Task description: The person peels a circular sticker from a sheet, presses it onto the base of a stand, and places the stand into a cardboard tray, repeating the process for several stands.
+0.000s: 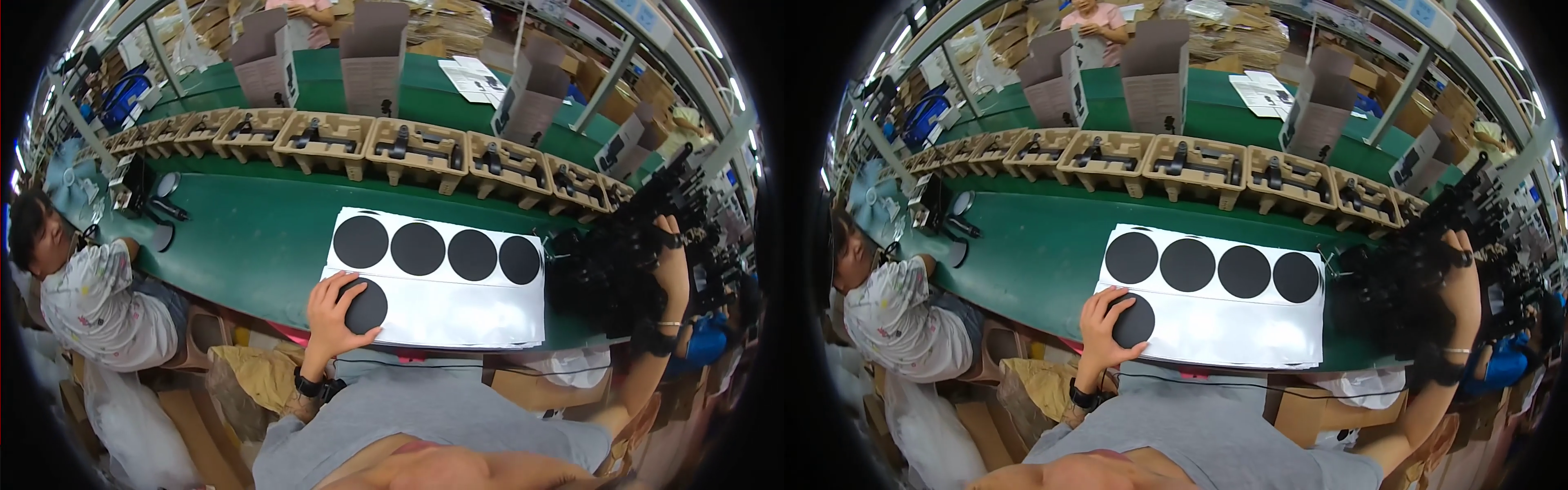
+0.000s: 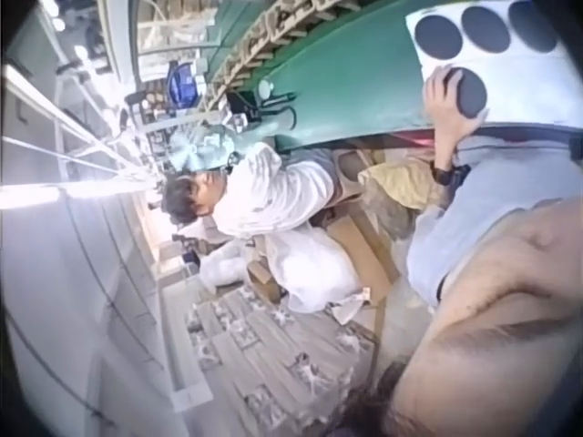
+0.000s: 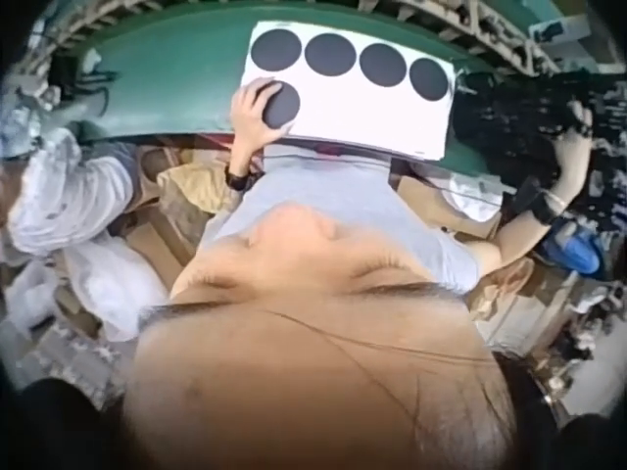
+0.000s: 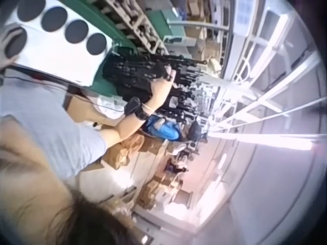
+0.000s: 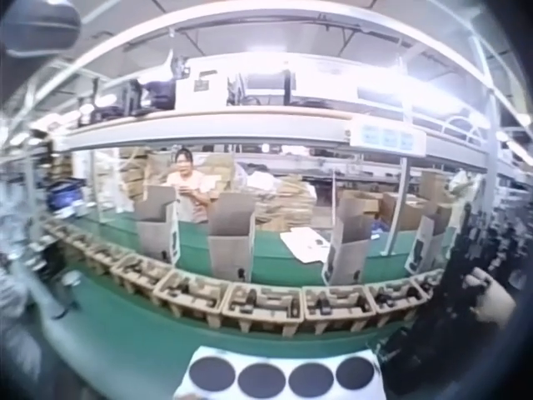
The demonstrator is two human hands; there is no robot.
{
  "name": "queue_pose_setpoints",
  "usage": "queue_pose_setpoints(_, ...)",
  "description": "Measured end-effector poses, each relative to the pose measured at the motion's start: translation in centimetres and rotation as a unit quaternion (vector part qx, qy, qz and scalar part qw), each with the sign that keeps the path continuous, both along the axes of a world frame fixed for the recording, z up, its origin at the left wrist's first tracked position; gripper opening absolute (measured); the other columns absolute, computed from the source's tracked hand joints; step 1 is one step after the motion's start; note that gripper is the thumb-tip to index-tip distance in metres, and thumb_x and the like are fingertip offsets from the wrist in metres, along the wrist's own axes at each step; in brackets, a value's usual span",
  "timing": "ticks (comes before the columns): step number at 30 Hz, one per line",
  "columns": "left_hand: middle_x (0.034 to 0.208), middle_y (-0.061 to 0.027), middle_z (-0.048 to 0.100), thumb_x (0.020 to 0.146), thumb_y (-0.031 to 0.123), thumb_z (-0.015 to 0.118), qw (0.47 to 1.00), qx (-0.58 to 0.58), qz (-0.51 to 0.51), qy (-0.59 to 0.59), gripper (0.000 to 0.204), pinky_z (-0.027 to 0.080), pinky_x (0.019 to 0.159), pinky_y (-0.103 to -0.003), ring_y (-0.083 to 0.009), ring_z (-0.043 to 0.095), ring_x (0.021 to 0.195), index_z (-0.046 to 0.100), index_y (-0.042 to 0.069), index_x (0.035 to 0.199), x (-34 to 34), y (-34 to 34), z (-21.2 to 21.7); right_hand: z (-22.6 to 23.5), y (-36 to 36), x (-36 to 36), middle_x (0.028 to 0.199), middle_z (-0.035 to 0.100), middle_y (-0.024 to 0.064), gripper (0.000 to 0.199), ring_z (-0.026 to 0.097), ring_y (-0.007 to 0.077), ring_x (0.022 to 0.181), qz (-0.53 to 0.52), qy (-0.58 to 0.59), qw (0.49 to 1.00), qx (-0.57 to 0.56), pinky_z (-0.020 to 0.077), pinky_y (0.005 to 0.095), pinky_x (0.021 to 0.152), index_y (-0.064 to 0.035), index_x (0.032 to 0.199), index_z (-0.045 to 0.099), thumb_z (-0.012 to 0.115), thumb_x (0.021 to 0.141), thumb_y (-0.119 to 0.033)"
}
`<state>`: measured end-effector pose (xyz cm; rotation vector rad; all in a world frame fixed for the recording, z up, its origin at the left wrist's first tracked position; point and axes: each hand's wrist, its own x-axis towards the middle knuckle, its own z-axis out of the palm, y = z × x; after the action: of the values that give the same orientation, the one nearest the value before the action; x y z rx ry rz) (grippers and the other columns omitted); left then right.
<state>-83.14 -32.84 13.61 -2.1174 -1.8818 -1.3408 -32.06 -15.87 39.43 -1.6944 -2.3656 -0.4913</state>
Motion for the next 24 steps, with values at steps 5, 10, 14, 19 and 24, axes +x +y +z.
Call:
queue_pose_setpoints(5,0.122,-0.0096,0.059,0.056,0.042,0.078,1.0,0.011,-0.011,0.006,0.063,0.041,0.097,-0.048,-0.0333,0.054,0.116,0.065,0.01,0.109,0.2,0.6,0.8,-0.9,1.0,5.6,0.125,0.055,0.0181,0.055,0.052,0.0338,0.119,0.049,0.199,0.976,-0.076,0.0392,0.0362,0.103,0.0043,0.127,0.049,0.066,0.074,0.005)
queue_pose_setpoints(10,0.122,-0.0089,0.059,0.059,0.044,0.077,0.999,0.035,-0.01,-0.024,0.063,0.042,0.096,-0.047,-0.0327,0.055,0.116,0.064,0.011,0.111,-0.4,1.3,0.5,2.7,2.4,9.4,0.127,0.053,0.0141,0.05,0.051,0.0257,0.121,0.026,0.182,0.98,-0.082,0.0352,0.0343,0.106,0.0021,0.132,0.046,0.061,0.085,0.005)
queue_pose_setpoints(14,0.123,-0.0086,0.059,0.061,0.044,0.076,0.999,0.047,-0.002,-0.015,0.061,0.042,0.097,-0.047,-0.0318,0.054,0.118,0.064,0.012,0.111,0.8,2.5,0.3,3.0,5.9,13.6,0.117,0.053,0.008,0.042,0.051,0.0204,0.113,0.018,0.241,0.958,-0.153,0.0367,0.0314,0.102,-0.0006,0.123,0.049,0.057,0.083,0.006)
queue_pose_setpoints(19,0.125,-0.0083,0.056,0.062,0.044,0.076,0.999,0.041,-0.003,-0.023,0.062,0.039,0.101,-0.046,-0.03,0.051,0.121,0.062,0.011,0.112,1.0,2.3,0.2,5.0,8.0,13.9,0.11,0.05,0.0059,0.041,0.05,0.016,0.098,0.033,0.105,0.99,-0.088,0.0389,0.0265,0.092,-0.0015,0.12,0.051,0.052,0.081,0.01)
queue_pose_setpoints(24,0.124,-0.0082,0.057,0.061,0.044,0.077,0.998,0.046,-0.004,-0.033,0.061,0.04,0.1,-0.047,-0.0305,0.052,0.12,0.063,0.012,0.111,1.2,2.4,0.1,9.3,9.4,14.2,0.121,0.053,0.0088,0.053,0.052,0.0221,0.115,-0.018,0.15,0.988,0.017,0.0403,0.0323,0.1,-0.0037,0.139,0.042,0.047,0.088,0.012)
